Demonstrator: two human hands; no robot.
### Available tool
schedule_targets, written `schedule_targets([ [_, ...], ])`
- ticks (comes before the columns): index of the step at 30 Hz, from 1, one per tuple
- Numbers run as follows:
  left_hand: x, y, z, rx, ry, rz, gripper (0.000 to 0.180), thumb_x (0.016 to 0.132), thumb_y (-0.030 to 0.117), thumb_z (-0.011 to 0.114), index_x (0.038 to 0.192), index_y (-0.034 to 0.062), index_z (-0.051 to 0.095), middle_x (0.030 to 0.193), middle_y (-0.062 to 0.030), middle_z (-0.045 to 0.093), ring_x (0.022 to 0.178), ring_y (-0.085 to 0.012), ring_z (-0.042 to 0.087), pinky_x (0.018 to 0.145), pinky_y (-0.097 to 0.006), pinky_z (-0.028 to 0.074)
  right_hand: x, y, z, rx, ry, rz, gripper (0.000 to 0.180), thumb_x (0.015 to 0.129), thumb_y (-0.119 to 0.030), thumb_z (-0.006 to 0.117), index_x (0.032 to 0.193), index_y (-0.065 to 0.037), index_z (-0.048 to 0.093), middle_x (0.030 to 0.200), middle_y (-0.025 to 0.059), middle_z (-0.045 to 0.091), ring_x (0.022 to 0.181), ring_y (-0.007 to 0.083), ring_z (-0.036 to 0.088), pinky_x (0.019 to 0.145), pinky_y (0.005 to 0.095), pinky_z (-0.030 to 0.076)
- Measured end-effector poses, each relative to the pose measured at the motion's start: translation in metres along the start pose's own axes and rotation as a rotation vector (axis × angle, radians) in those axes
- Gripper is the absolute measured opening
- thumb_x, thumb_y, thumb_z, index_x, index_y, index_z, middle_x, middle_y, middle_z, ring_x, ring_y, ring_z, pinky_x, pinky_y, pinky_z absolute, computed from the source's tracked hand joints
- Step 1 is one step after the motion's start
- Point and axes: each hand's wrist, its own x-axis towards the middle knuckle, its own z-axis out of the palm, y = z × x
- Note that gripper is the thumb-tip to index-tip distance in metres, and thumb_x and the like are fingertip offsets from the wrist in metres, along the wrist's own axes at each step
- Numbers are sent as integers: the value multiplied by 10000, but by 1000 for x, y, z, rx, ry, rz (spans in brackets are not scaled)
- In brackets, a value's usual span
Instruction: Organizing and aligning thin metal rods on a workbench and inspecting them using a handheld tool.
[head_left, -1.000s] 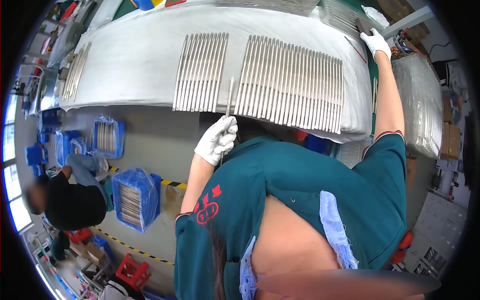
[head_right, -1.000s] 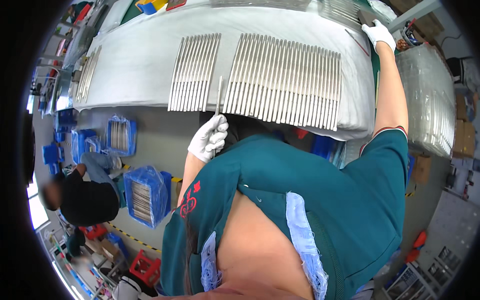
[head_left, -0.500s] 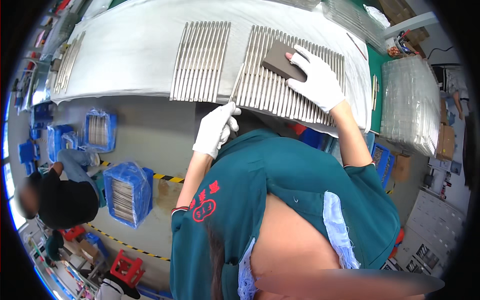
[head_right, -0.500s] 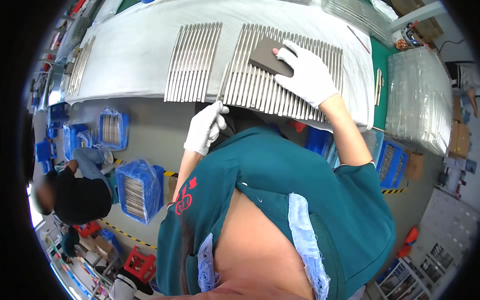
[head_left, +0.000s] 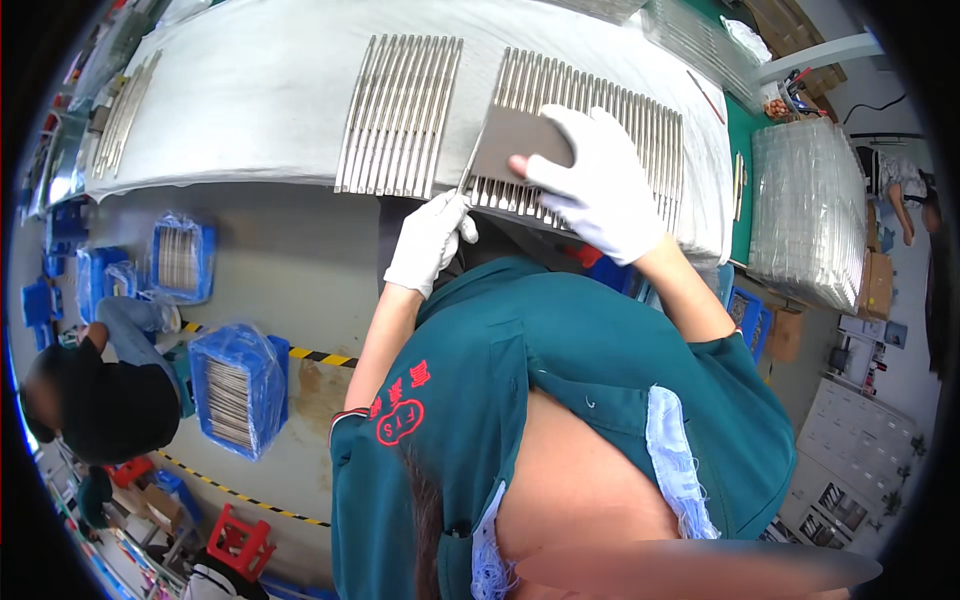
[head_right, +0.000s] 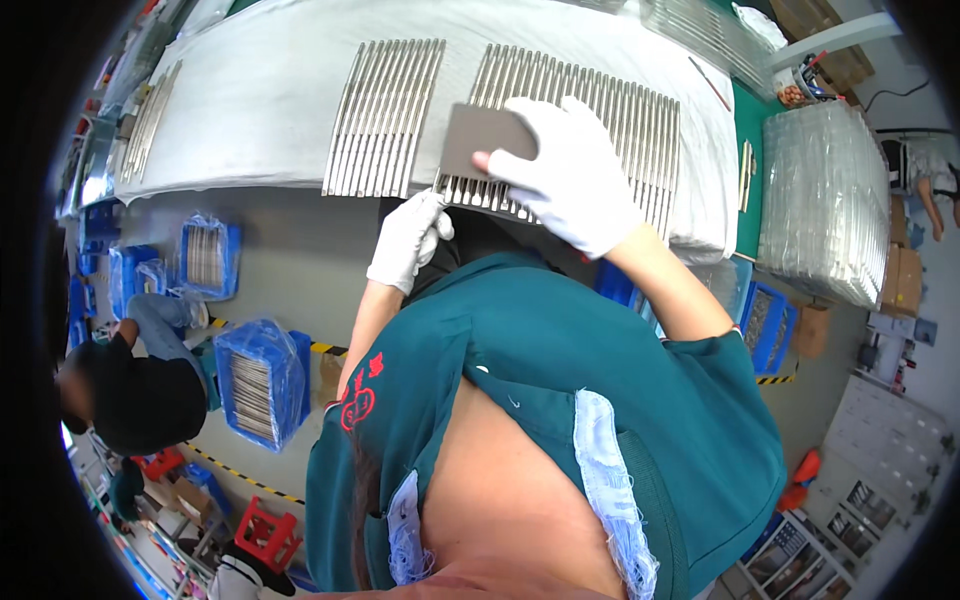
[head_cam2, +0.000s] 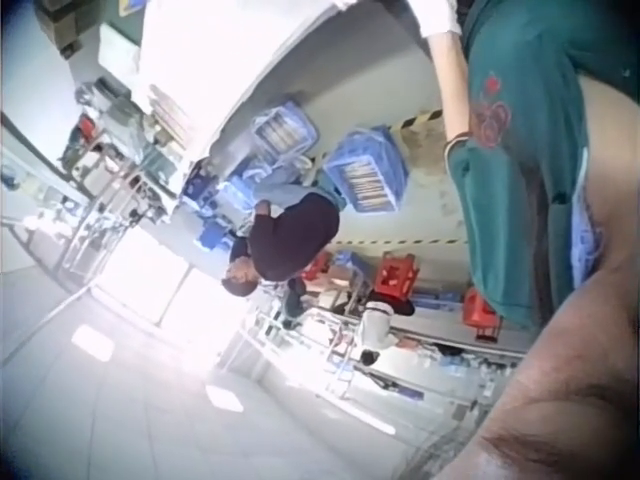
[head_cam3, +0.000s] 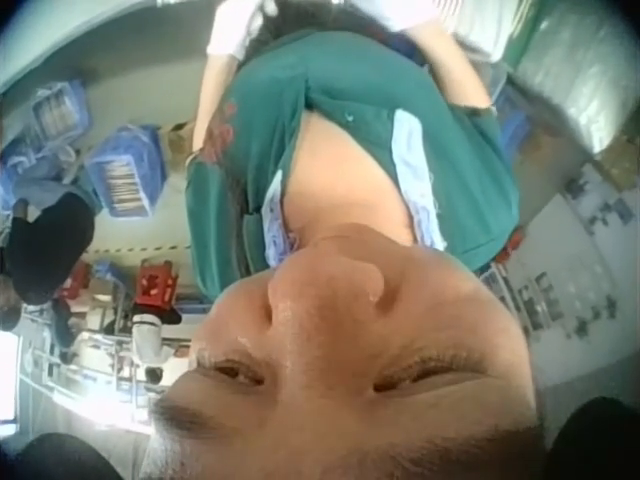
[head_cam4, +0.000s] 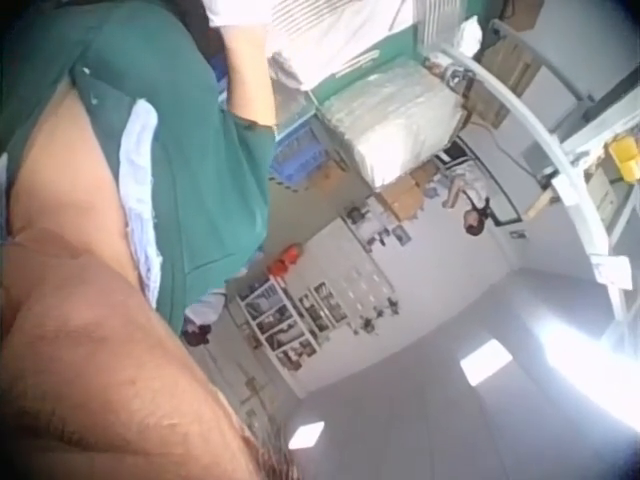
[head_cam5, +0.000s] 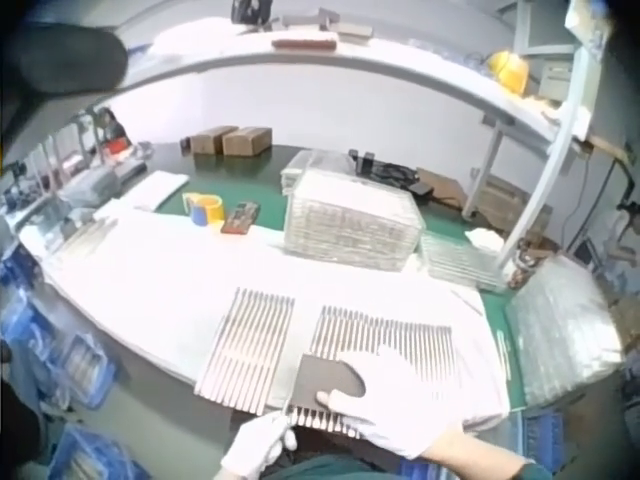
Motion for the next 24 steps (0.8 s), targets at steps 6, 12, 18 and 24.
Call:
schedule_targets([
  [6, -3, 1, 6, 347, 75, 169, 263, 938, 207, 518, 1043, -16, 607, 643, -51, 594, 563, -105, 531, 565, -242, 421, 30, -14, 31, -38, 176, -36, 420, 698, -181, 711, 1101, -273, 635, 1178, 161, 546, 1029, 299, 550, 923, 444, 391],
  [12, 2, -3, 2, 367, 20, 196, 289, 938, 191, 509, 1126, -12, 595, 672, -69, 603, 604, -117, 565, 618, -249, 454, 7, -1, 18, -77, 73, -15, 457, 678, -173, 734, 1114, -280, 644, 1199, 191, 539, 1028, 326, 551, 902, 469, 395],
  [18, -3, 8, 4, 372, 54, 109, 287, 934, 197, 525, 1117, -9, 602, 664, -60, 601, 611, -99, 553, 623, -244, 445, 22, -3, 19, -59, 66, 45, 411, 728, -210, 703, 1116, -321, 629, 1196, 152, 550, 1061, 292, 550, 986, 504, 337],
  [24, 1, -2, 2, 369, 50, 157, 285, 935, 225, 523, 1087, 7, 626, 656, -53, 600, 623, -101, 554, 627, -250, 443, 24, 6, 7, -78, 64, 31, 488, 652, -150, 735, 1126, -241, 655, 1217, 203, 525, 1011, 338, 526, 870, 415, 399],
])
